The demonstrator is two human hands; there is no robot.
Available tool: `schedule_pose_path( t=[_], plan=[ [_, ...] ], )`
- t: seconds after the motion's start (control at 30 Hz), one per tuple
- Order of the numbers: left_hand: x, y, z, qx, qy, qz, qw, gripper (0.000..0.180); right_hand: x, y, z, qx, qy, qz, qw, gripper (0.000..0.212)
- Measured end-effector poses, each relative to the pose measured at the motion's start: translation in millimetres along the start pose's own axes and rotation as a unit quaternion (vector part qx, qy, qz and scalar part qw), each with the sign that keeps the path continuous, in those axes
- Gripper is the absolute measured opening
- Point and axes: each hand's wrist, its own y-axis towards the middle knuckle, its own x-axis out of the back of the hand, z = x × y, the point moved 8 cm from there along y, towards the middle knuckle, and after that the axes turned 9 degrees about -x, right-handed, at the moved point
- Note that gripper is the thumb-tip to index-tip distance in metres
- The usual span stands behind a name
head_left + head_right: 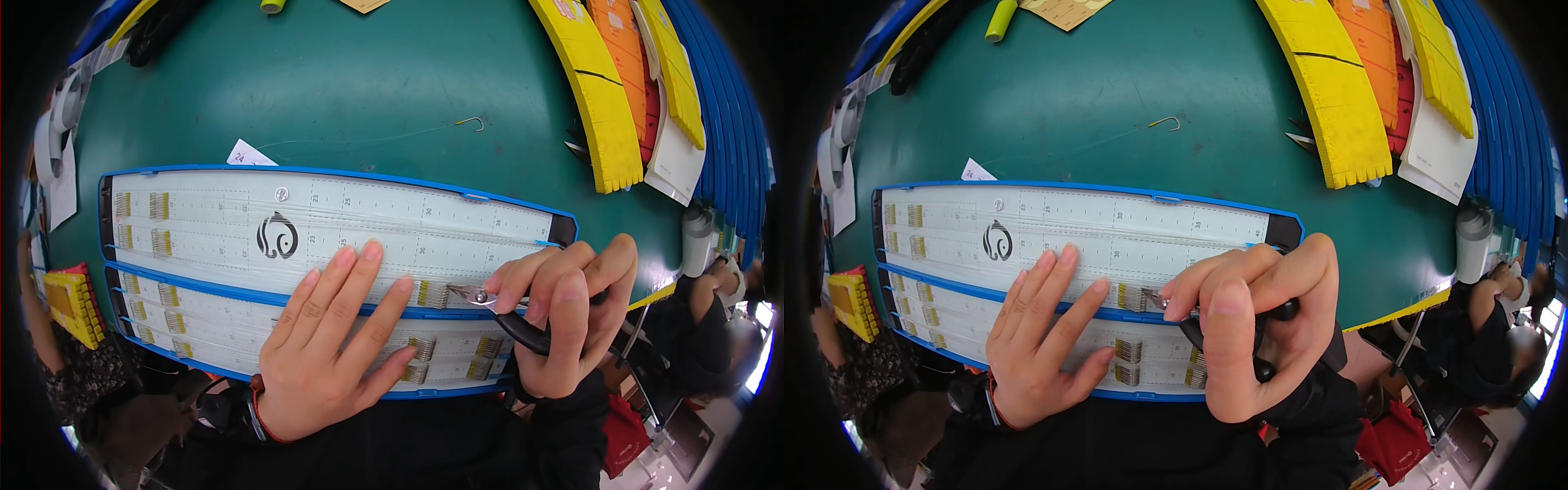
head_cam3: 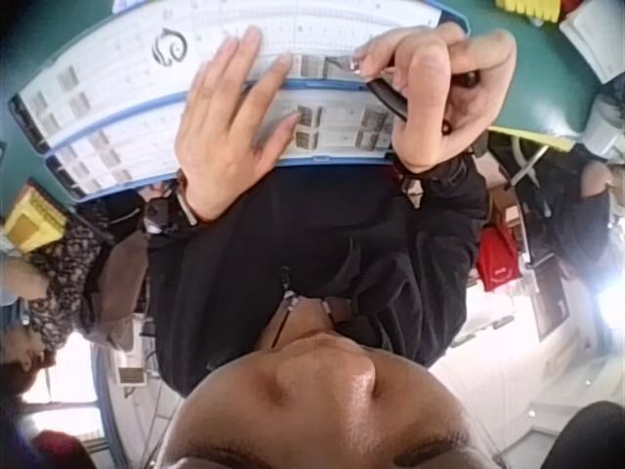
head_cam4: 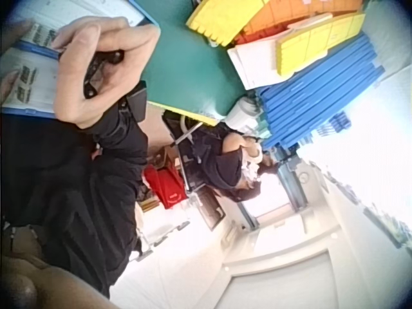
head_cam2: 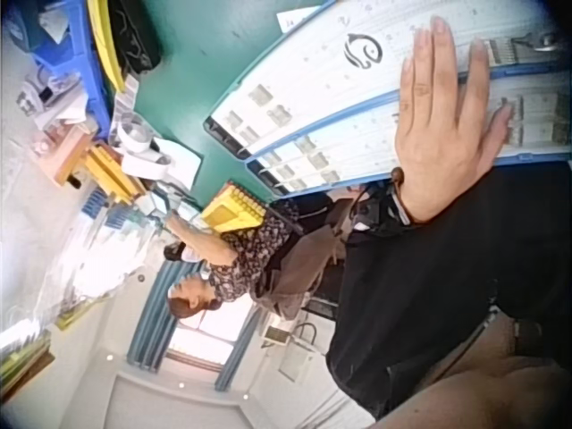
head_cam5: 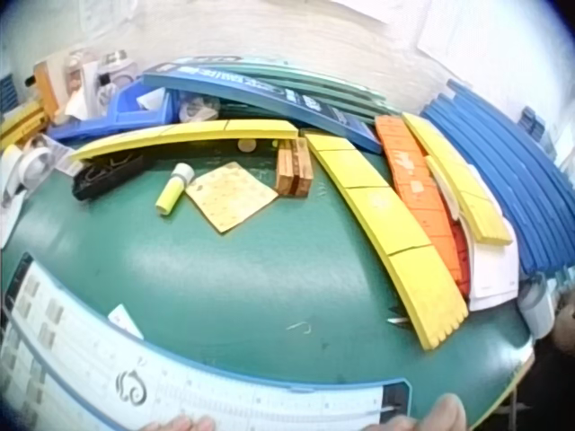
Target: Manually assemble components into a blue plastic frame using wire cutters and hands.
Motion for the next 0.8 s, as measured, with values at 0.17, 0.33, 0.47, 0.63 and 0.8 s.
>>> schedule_pose_path(
  t=[0.17, 0.33, 0.47, 0.63, 0.8],
  plan=[
    [-1, 0, 0, -0.002, 0.008, 0.001, 1.000, 0.057, 1, 1, 0, -0.019, -0.012, 0.012, 1.000, 0.016],
    [1, 0, -2, -0.001, 0.005, -0.004, 1.000, 0.057, 1, 1, 2, -0.021, -0.022, 0.025, 0.999, 0.016],
    [1, -1, -1, 0.000, 0.001, -0.008, 1.000, 0.056, 1, 1, 1, -0.022, -0.022, 0.025, 0.999, 0.016],
    [2, -8, 5, 0.008, 0.000, -0.018, 1.000, 0.054, -7, -2, -1, -0.001, -0.037, 0.027, 0.999, 0.018],
    [3, -9, 4, -0.009, -0.028, -0.031, 0.999, 0.057, 2, -6, 62, 0.113, -0.100, -0.022, 0.988, 0.030]
  ],
)
